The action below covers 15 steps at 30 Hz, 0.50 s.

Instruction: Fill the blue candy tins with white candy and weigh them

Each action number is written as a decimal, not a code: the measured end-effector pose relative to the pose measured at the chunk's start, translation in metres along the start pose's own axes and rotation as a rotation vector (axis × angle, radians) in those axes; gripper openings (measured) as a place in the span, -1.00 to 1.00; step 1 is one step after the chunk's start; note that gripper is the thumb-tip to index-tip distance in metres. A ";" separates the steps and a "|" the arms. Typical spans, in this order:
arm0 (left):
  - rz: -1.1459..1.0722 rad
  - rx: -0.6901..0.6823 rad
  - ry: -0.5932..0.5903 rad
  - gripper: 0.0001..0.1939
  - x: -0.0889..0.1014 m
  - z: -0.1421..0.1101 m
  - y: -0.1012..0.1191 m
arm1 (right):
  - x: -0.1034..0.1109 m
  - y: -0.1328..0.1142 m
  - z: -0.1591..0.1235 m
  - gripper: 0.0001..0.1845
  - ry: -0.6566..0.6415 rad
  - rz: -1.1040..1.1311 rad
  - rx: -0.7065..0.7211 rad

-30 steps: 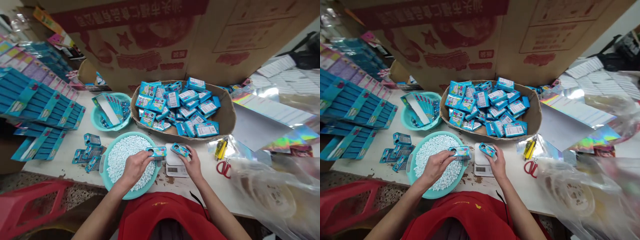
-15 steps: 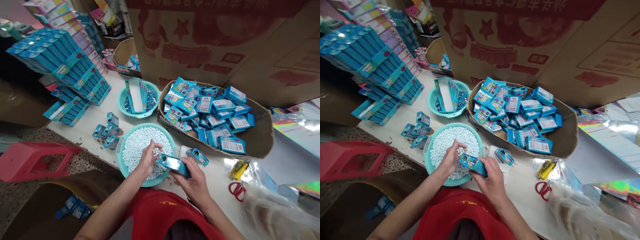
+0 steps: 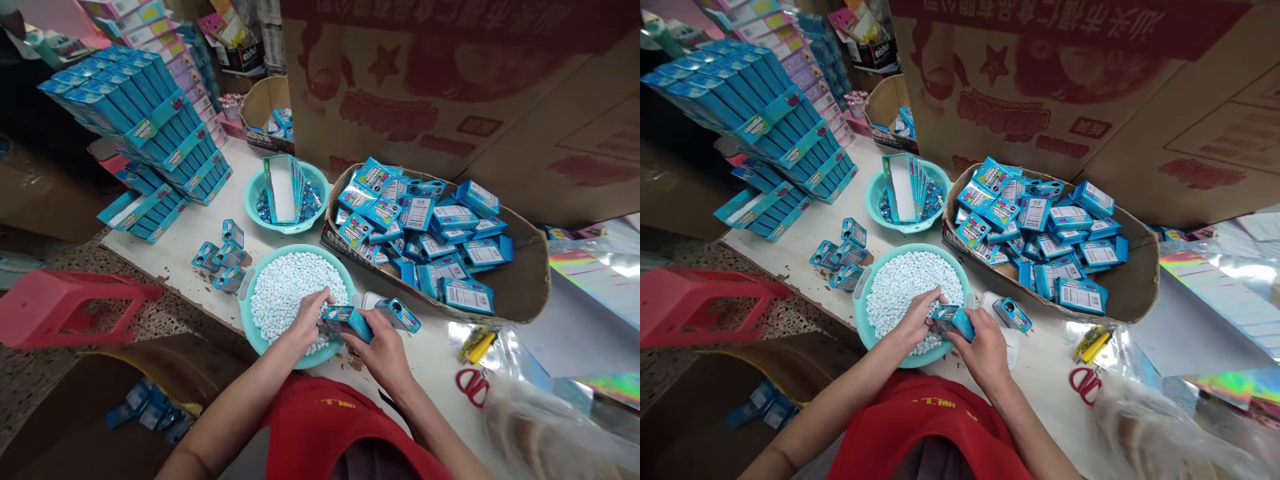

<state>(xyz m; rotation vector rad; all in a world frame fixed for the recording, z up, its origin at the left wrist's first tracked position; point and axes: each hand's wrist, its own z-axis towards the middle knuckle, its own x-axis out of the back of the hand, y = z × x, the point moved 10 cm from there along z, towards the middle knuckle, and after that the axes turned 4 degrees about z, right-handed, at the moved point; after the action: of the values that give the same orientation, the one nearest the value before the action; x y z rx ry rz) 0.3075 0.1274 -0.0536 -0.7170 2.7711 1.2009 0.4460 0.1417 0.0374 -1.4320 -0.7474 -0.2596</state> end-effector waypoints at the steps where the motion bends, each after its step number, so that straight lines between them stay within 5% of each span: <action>1: -0.005 0.012 -0.022 -0.60 0.000 -0.001 0.001 | 0.003 0.000 -0.002 -0.67 0.012 0.055 -0.011; 5: -0.122 0.091 -0.113 -0.70 0.008 -0.002 0.009 | 0.032 0.017 -0.016 -0.65 0.106 0.372 -0.106; 10: -0.091 0.094 -0.047 -0.81 0.031 0.005 0.019 | 0.115 0.076 -0.062 -0.56 0.507 0.517 -0.328; 15: 0.300 0.147 -0.295 -0.70 -0.017 -0.004 0.001 | 0.165 0.113 -0.106 -0.52 0.777 0.459 -0.424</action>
<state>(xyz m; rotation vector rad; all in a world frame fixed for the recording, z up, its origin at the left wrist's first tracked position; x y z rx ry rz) 0.3233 0.1319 -0.0464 -0.1011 2.7372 1.0256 0.6686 0.1034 0.0513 -1.6790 0.2902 -0.5910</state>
